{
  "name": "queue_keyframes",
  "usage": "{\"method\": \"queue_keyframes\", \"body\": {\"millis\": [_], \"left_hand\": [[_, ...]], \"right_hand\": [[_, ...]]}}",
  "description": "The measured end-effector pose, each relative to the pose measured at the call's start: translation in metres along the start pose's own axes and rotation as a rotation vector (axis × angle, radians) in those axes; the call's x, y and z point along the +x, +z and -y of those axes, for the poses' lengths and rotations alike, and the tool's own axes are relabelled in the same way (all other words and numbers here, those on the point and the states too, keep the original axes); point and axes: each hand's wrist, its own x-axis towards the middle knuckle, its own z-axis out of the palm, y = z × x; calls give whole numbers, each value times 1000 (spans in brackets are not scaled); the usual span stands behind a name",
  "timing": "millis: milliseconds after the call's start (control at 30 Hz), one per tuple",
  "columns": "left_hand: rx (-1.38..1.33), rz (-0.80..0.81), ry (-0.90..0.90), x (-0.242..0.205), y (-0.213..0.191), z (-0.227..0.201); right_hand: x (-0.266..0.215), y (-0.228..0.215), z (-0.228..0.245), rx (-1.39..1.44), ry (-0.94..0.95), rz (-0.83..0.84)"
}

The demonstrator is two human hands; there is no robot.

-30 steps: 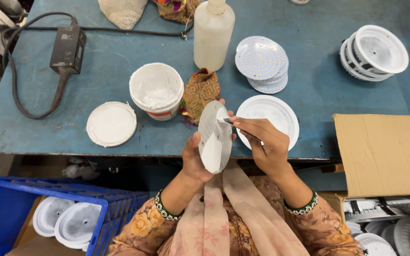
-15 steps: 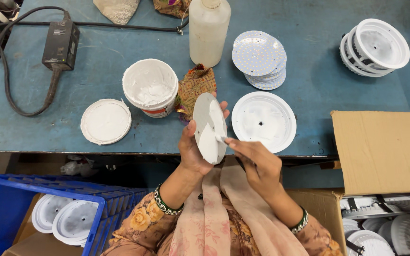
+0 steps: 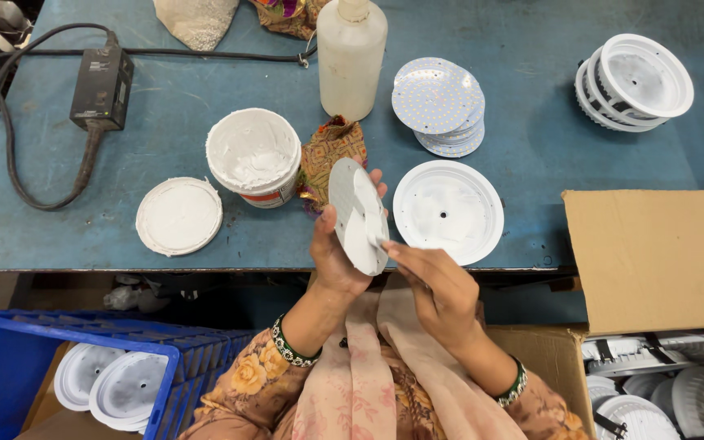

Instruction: The person scoops white paste from a container using a small metal spatula and applies it to the inner surface of white circular plastic parts. The person repeatedly picks up parts, applies the paste, and places them on a stack on the table.

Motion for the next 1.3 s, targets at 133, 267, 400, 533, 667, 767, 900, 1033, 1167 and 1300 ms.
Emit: {"method": "queue_keyframes", "body": {"millis": [133, 267, 400, 533, 667, 767, 900, 1033, 1167, 1300], "left_hand": [[-81, 43, -29, 0, 6, -2], [-141, 104, -76, -2, 16, -3], [-109, 93, -30, 1, 19, -4], [-43, 32, 26, 8, 19, 4], [-14, 11, 8, 20, 17, 15], [-96, 94, -83, 25, 18, 24], [-117, 37, -90, 23, 19, 27], [-152, 65, -101, 19, 20, 31], [-197, 88, -122, 19, 15, 29], [-129, -35, -69, 23, 9, 28]], "right_hand": [[4, -16, -10, 47, 160, -13], [16, -21, -32, 51, 196, 5], [9, -15, -36, 52, 81, 27], [-5, -9, -33, 57, 112, -24], [-20, -14, -32, -19, 119, -52], [-25, -25, -31, -22, 116, -48], [-8, -39, -34, -13, 174, -126], [10, -38, -34, -75, 36, -53], [10, -32, -29, -122, -34, 0], [-8, -27, -20, -123, -53, -11]]}}
